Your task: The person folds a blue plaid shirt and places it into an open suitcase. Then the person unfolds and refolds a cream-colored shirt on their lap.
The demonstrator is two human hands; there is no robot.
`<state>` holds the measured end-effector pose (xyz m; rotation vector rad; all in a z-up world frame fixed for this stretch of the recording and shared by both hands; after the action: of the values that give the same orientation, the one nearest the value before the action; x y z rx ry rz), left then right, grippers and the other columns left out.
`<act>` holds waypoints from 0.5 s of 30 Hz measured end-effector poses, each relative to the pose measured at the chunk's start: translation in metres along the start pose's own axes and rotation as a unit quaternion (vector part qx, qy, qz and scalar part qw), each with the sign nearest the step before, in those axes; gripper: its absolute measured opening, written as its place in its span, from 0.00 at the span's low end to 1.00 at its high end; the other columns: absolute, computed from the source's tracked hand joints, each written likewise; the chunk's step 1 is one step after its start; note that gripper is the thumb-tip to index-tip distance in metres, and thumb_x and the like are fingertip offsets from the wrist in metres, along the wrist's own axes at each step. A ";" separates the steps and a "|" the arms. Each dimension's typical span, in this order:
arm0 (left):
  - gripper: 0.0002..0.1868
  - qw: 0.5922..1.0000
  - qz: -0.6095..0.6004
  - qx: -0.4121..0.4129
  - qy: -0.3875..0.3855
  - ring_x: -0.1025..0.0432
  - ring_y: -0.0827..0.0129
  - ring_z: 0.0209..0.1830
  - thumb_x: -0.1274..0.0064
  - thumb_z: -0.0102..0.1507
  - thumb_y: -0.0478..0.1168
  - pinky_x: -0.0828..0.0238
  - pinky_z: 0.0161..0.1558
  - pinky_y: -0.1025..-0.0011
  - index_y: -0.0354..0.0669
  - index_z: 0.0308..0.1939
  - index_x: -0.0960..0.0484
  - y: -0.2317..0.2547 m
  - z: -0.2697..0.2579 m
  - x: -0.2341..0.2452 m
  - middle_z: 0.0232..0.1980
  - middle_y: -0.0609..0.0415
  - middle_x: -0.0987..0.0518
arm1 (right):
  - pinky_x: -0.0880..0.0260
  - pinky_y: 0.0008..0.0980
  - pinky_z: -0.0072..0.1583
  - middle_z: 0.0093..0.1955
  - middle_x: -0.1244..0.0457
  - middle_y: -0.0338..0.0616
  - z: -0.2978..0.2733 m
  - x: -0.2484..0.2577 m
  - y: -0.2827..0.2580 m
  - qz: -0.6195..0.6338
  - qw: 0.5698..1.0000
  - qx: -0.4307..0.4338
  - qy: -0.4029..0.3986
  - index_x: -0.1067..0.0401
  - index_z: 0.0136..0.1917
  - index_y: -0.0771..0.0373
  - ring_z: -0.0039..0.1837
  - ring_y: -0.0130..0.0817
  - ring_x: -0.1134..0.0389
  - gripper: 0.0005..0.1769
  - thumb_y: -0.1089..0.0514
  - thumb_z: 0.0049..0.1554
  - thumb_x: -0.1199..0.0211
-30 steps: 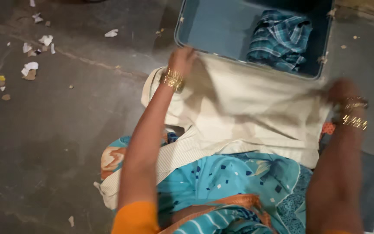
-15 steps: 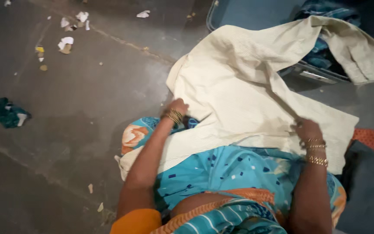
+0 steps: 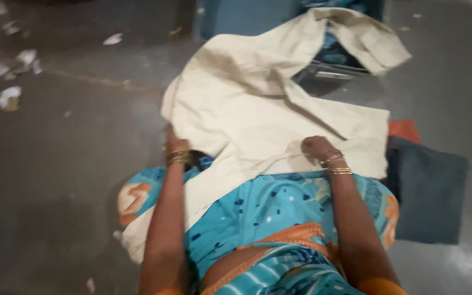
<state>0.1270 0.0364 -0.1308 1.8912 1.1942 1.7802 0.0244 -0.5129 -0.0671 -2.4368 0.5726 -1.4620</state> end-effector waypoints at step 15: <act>0.26 0.974 0.159 0.148 -0.065 0.27 0.34 0.59 0.52 0.60 0.29 0.29 0.60 0.49 0.28 0.64 0.29 0.028 -0.035 0.087 0.58 0.24 0.23 | 0.41 0.59 0.72 0.76 0.56 0.89 0.014 0.162 0.098 -0.017 0.857 0.074 0.510 0.55 0.79 0.86 0.74 0.74 0.54 0.65 0.57 0.44 0.19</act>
<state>0.0965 0.0698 -0.0440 2.4504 1.2213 1.6621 0.0849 -0.6730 0.0155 -1.3770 0.5412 -2.6412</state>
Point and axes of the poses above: each hand's wrist, its own z-axis towards the middle knuckle, its own x-axis out of the back of the hand, y = z × x, the point moved 5 cm from there along z, towards the middle knuckle
